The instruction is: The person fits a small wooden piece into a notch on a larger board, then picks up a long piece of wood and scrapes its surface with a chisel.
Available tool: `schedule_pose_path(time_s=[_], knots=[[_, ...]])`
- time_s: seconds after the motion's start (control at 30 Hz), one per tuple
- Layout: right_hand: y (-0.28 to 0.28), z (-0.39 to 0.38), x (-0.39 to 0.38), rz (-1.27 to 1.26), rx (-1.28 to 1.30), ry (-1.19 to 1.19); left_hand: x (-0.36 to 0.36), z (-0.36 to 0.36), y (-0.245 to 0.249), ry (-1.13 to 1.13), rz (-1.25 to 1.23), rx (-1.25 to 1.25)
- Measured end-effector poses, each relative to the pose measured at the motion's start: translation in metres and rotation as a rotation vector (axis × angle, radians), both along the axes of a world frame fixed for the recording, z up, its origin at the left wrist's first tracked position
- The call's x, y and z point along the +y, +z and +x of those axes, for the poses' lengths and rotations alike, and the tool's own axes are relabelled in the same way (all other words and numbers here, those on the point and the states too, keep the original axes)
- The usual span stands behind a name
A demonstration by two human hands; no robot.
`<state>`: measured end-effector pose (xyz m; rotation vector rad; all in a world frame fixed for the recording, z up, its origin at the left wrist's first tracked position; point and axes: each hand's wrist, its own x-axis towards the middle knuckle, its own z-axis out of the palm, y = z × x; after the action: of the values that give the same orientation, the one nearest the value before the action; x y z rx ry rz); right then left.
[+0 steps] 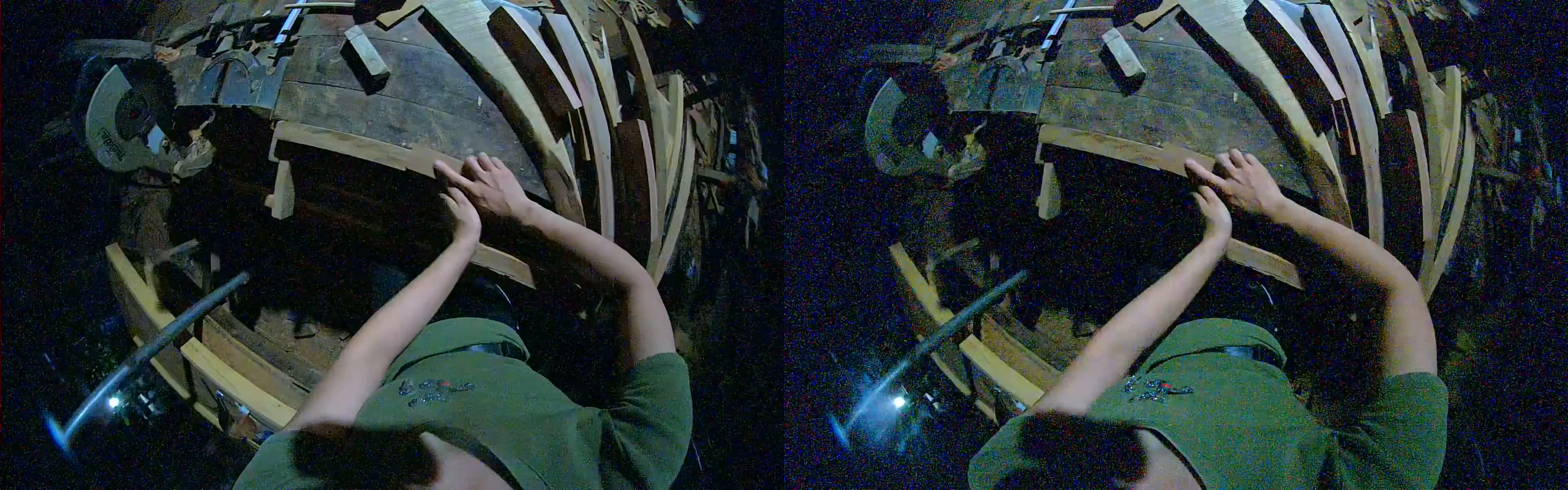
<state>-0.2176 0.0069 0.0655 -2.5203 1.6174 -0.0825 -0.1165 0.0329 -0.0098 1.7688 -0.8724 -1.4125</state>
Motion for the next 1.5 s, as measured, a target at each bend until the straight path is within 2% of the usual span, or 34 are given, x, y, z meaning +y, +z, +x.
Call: schedule_pose_path(time_s=[0.03,0.07,0.1,0.17,0.23,0.27,0.4,0.63,0.83,0.93,1.0,1.03,1.07,1.1,1.13,1.17,1.23,1.3,1.43,1.5], knots=[[0.003,-0.005,0.005,0.041,0.007,0.003,0.009,-0.005,-0.002,-0.090,0.020,-0.063],[0.003,-0.006,0.005,0.043,0.011,0.001,0.014,-0.009,-0.006,-0.064,-0.101,-0.191],[0.008,-0.005,0.004,0.061,0.035,0.001,0.012,-0.008,0.000,-0.066,-0.099,-0.190],[0.008,0.002,-0.001,0.092,0.063,-0.001,0.007,-0.002,0.011,-0.107,0.100,-0.202],[0.010,0.012,-0.016,0.020,-0.011,0.039,-0.003,0.003,0.014,0.046,0.145,-0.042],[0.011,0.022,-0.026,0.060,0.055,0.037,-0.004,0.008,-0.022,0.064,-0.002,-0.100],[-0.009,0.077,-0.081,-0.025,-0.058,0.078,-0.051,0.057,-0.026,0.176,0.016,-0.041],[-0.022,0.170,-0.178,-0.156,-0.015,0.117,-0.170,0.151,-0.034,0.329,0.019,0.017],[-0.017,0.223,-0.216,-0.007,-0.044,0.044,-0.214,0.211,0.002,0.318,-0.021,0.037],[-0.012,0.211,-0.205,0.005,-0.052,0.032,-0.217,0.195,0.032,0.297,-0.056,0.083],[-0.020,0.194,-0.176,-0.048,-0.096,0.010,-0.188,0.167,0.048,0.248,0.055,0.044],[-0.027,0.181,-0.162,-0.126,-0.090,-0.016,-0.172,0.154,0.045,0.240,0.086,-0.038],[-0.011,0.163,-0.144,0.048,-0.057,-0.017,-0.156,0.144,0.031,0.251,0.112,0.081],[-0.011,0.146,-0.125,0.041,-0.026,-0.039,-0.140,0.135,0.012,0.226,0.135,0.031],[-0.017,0.128,-0.103,-0.075,-0.009,-0.079,-0.122,0.123,0.000,0.201,0.163,-0.023],[-0.013,0.110,-0.084,-0.064,-0.003,-0.089,-0.101,0.088,0.054,0.104,0.280,-0.050],[-0.012,0.076,-0.048,-0.172,-0.052,-0.126,-0.069,0.063,0.046,0.034,0.247,0.060],[-0.004,0.050,-0.020,-0.072,-0.047,-0.148,-0.048,0.049,0.049,-0.008,0.219,0.117],[-0.014,0.008,0.020,-0.170,-0.008,-0.185,-0.028,0.028,0.046,-0.116,0.173,0.281],[-0.029,-0.004,0.033,-0.115,-0.086,-0.393,-0.046,0.030,0.034,0.152,0.308,0.362]])
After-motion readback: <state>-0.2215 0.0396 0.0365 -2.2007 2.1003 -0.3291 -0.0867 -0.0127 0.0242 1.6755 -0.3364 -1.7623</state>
